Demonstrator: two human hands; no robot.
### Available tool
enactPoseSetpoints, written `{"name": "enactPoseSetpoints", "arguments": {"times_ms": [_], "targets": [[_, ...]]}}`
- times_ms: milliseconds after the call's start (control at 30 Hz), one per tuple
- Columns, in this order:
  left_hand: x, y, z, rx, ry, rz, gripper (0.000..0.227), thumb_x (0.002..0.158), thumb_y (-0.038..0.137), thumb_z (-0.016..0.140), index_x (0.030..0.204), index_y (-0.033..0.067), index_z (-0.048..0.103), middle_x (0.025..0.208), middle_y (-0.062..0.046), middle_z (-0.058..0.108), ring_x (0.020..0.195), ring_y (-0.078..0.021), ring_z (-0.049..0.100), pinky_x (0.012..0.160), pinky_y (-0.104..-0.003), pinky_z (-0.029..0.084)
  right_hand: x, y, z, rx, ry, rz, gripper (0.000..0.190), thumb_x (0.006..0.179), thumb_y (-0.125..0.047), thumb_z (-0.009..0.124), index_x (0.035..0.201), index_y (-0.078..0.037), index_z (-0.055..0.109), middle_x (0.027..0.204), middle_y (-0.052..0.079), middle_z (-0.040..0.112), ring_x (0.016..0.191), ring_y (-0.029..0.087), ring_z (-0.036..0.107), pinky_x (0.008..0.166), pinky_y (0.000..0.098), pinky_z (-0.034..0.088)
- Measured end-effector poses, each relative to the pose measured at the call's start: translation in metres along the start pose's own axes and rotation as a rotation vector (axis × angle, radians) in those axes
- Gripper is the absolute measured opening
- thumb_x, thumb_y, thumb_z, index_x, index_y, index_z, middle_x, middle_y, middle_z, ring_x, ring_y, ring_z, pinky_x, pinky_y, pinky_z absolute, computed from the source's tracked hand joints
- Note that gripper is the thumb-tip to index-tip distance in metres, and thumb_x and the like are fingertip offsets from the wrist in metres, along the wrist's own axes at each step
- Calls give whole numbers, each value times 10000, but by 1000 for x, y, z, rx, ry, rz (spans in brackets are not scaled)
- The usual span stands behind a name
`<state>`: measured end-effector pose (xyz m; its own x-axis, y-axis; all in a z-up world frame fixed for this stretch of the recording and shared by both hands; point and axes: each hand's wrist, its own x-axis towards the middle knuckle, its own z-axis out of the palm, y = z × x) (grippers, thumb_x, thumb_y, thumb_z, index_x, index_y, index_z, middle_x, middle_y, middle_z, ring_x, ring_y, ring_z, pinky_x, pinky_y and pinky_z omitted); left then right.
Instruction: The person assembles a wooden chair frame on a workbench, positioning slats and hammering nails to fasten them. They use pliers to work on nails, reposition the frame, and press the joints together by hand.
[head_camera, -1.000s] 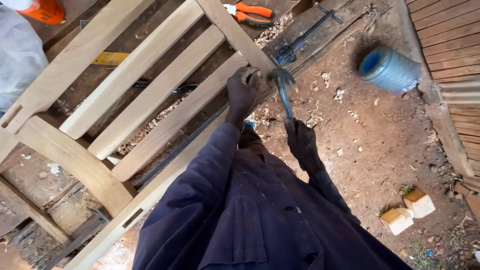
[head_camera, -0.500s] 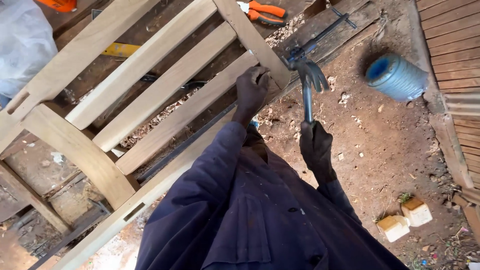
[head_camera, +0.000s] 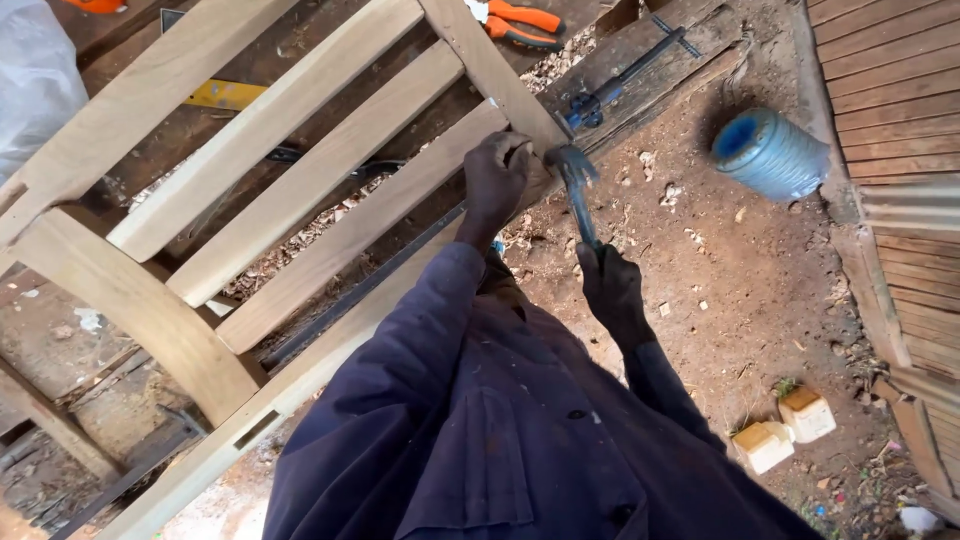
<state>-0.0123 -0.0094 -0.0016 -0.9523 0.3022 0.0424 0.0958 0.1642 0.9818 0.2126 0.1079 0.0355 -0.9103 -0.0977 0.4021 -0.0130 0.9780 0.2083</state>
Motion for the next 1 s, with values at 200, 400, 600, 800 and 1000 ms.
{"name": "enactPoseSetpoints", "arguments": {"times_ms": [200, 400, 600, 800, 1000], "targets": [[12, -5, -3, 140, -57, 26, 96, 902, 196, 728, 966, 153, 786, 901, -133, 746, 948, -399, 719, 833, -481, 598, 47, -6, -41, 787, -57, 674, 444, 1128, -314, 563, 745, -93, 511, 507, 81, 567, 493, 363, 645, 416, 381, 460], [14, -16, -6, 150, -56, 41, 100, 923, 159, 699, 972, 132, 782, 907, -172, 740, 950, -441, 705, 830, -504, 591, 47, 3, -24, 707, -154, 598, 448, 1081, -237, 686, 732, -3, 533, 525, 252, 539, 614, 528, 629, 410, 537, 428], [4, -17, 12, 117, -68, 20, 98, 910, 221, 719, 969, 185, 789, 916, -105, 753, 958, -373, 723, 838, -451, 603, 13, 14, 0, 526, -188, 547, 435, 1083, -377, 663, 755, -104, 580, 496, 140, 572, 535, 417, 661, 420, 469, 462], [5, -18, 12, 56, -38, -12, 94, 898, 174, 721, 956, 148, 791, 913, -137, 755, 961, -394, 722, 840, -461, 603, 71, -1, -63, 1252, -152, 883, 451, 1090, -224, 608, 687, -24, 597, 407, 96, 511, 317, 212, 564, 256, 303, 407], [2, -14, -38, -942, -97, -718, 437, 968, 401, 569, 1182, 43, 699, 867, -82, 681, 694, -101, 598, 429, -133, 286, 85, -17, -82, 1474, -77, 918, 327, 973, -123, 675, 667, -11, 646, 387, 129, 556, 253, 199, 578, 209, 260, 400]]}}
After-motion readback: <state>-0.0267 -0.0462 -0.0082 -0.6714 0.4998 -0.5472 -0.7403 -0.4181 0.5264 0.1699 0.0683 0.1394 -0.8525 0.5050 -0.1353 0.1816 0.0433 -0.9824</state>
